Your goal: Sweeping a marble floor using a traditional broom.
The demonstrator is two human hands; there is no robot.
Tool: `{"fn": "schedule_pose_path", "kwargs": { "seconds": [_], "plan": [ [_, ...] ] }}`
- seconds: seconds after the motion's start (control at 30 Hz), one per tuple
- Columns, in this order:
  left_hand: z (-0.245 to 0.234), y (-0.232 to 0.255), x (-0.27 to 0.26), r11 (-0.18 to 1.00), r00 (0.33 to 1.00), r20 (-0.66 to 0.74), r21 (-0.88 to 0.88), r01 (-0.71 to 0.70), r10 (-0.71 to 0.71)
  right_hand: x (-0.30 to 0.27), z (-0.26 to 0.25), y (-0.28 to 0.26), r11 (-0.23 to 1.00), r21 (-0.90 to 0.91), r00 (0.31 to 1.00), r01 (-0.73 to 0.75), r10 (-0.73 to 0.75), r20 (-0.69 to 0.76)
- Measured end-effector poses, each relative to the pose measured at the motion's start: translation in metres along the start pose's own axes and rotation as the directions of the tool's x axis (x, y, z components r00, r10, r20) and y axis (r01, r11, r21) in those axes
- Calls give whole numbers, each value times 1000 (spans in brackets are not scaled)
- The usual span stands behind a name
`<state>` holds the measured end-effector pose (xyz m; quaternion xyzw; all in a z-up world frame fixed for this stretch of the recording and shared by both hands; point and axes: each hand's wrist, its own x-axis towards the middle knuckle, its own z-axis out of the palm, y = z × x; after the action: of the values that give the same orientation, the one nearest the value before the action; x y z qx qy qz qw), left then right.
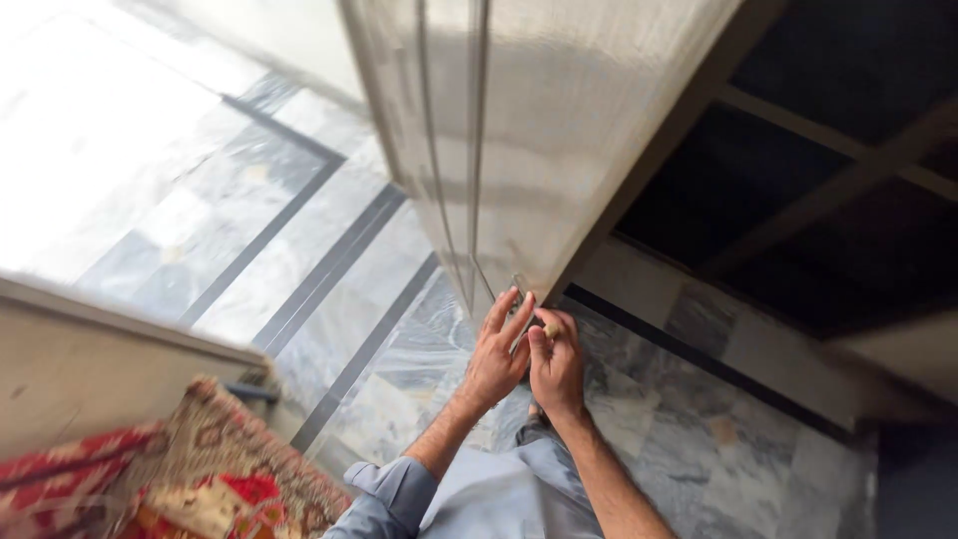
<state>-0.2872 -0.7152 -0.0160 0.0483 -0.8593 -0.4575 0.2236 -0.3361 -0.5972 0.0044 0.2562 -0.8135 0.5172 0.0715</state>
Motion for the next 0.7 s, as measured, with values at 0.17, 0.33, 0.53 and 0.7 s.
{"fn": "schedule_pose_path", "kwargs": {
  "seconds": [0.17,0.33,0.53,0.7],
  "plan": [
    [64,-1,66,989,991,107,115,-93,81,39,-45,55,998,-3,993,-63,63,-95],
    [138,-14,129,980,989,120,163,-111,92,83,-92,111,973,41,969,-226,229,-96],
    [221,-19,210,918,966,217,337,-211,142,131,-152,174,985,23,975,-173,174,-137],
    [279,-12,263,885,955,258,397,-245,148,163,-185,219,967,66,955,-244,252,-159]
  ]
}}
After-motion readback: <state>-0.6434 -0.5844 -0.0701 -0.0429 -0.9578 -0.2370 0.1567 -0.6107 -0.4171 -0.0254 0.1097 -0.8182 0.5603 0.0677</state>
